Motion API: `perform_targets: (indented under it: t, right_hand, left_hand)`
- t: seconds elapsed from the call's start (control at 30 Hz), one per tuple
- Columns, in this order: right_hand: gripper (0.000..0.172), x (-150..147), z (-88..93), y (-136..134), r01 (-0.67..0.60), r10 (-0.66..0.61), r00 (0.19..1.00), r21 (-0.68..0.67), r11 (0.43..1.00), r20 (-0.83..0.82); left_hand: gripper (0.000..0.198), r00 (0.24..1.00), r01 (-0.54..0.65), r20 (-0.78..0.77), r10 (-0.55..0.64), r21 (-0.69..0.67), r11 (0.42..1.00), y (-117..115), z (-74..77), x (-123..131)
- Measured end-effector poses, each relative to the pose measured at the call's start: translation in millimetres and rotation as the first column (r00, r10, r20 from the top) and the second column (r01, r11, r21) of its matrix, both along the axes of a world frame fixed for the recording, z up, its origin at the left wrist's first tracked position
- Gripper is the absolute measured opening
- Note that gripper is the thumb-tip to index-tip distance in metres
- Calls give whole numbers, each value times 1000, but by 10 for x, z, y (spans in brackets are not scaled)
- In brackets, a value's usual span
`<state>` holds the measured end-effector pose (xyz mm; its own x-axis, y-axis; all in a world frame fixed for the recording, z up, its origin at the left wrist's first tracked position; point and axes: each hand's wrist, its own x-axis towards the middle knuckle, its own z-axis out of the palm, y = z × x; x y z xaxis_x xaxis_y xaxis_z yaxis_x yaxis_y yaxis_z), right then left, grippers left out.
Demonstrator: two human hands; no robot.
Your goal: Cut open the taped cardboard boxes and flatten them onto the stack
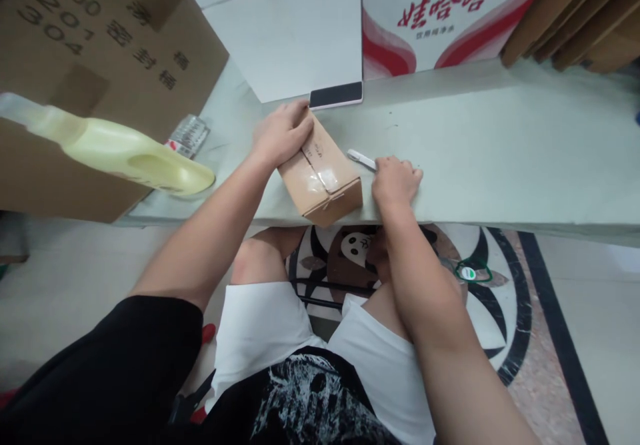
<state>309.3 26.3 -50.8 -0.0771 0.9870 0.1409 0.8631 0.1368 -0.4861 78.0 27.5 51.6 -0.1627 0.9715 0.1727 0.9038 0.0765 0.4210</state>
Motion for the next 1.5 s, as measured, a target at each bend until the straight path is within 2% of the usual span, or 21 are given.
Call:
perform_targets:
  t: [0.07, 0.13, 0.17, 0.23, 0.3, 0.37, 0.43, 0.5, 0.6, 0.7, 0.83, 0.97, 1.1, 1.3, 1.43, 1.5]
  right_hand:
    - [13, 115, -53, 62, 71, -64, 990, 54, 996, -122]
    - [9, 246, -55, 107, 144, -93, 937, 128, 981, -336]
    - [11, 304, -25, 110, 184, -88, 879, 163, 969, -468]
    - [21, 375, 109, 57, 249, -14, 712, 234, 940, -702]
    - [24, 363, 320, -82, 263, 126, 574, 327, 908, -809]
    - [25, 270, 551, -276, 195, 292, 497, 433, 880, -817]
    - [23, 130, 735, -467, 73, 433, 407, 501, 862, -804]
    - [20, -12, 832, -607, -51, 502, 362, 520, 852, -786]
    - [16, -158, 828, -689, -201, 520, 414, 483, 852, -747]
    - [12, -205, 765, -680, -266, 525, 457, 453, 851, -718]
    - [10, -186, 731, -658, -293, 558, 446, 475, 830, -700]
    - [11, -167, 729, -659, -319, 569, 465, 471, 823, -679]
    - [11, -180, 742, -665, -310, 566, 462, 474, 824, -683]
    - [11, -187, 771, -669, -336, 588, 410, 484, 808, -697]
    - [14, -175, 763, -672, -349, 587, 433, 472, 809, -685]
    - [16, -172, 761, -682, -357, 580, 470, 457, 815, -666]
  left_hand:
    - [44, 999, 7, 37, -8, 38, 999, 34, -62, -34]
    - [44, 999, 7, 51, -9, 51, 999, 59, -107, -60]
    - [44, 998, 4, 56, -7, 51, 999, 68, -124, -69]
    - [43, 997, 5, 71, -9, 58, 998, 82, -147, -80]
    - [42, 996, 12, 88, -17, 66, 998, 87, -154, -81]
    - [42, 995, 14, 97, -19, 54, 998, 73, -129, -66]
    - [43, 996, 7, 86, -9, 23, 1000, 32, -61, -31]
    - [44, 998, 2, 57, -2, -5, 1000, -32, 37, 14]
    - [50, 1000, 25, 16, -24, -17, 1000, -123, 162, 63]
    - [56, 998, 60, 3, -60, -13, 998, -145, 173, 52]
    - [60, 995, 101, 16, -101, 2, 995, -83, 64, -11]
    - [56, 995, 99, 27, -99, 4, 995, -37, 2, -33]
    - [56, 995, 101, 15, -101, -16, 995, -42, 25, -13]
    - [60, 995, 102, -19, -103, -52, 993, -82, 90, 18]
    - [59, 994, 105, -8, -105, -37, 994, -83, 83, 17]
    - [59, 995, 100, -12, -101, -37, 994, -78, 74, 15]
